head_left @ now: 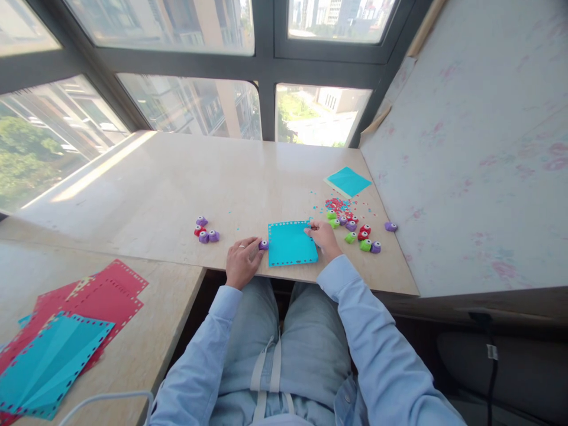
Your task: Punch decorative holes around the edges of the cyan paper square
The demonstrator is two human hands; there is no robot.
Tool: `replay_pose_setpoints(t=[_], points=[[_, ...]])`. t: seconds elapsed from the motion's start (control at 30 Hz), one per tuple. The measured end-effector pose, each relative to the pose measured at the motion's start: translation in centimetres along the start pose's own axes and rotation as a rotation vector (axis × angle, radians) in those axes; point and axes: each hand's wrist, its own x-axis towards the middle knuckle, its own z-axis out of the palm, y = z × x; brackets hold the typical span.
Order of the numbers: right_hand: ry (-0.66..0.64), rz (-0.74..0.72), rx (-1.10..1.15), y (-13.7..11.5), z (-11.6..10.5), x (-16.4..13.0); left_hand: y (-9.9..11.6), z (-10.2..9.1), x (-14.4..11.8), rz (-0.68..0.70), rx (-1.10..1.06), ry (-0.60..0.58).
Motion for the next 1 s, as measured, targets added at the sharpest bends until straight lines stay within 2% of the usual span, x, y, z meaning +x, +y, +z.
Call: replay_pose_setpoints(t=[0.23, 1.0], points=[[-0.019, 0.031, 0.035, -0.86, -0.05, -0.03, 0.15, -0.09, -0.02, -0.002, 0.01, 0.002], [-0.006, 0.041, 0.018, -0.52, -0.05, 0.01, 0.17, -0.1, 0.01, -0.004, 0.03, -0.001]])
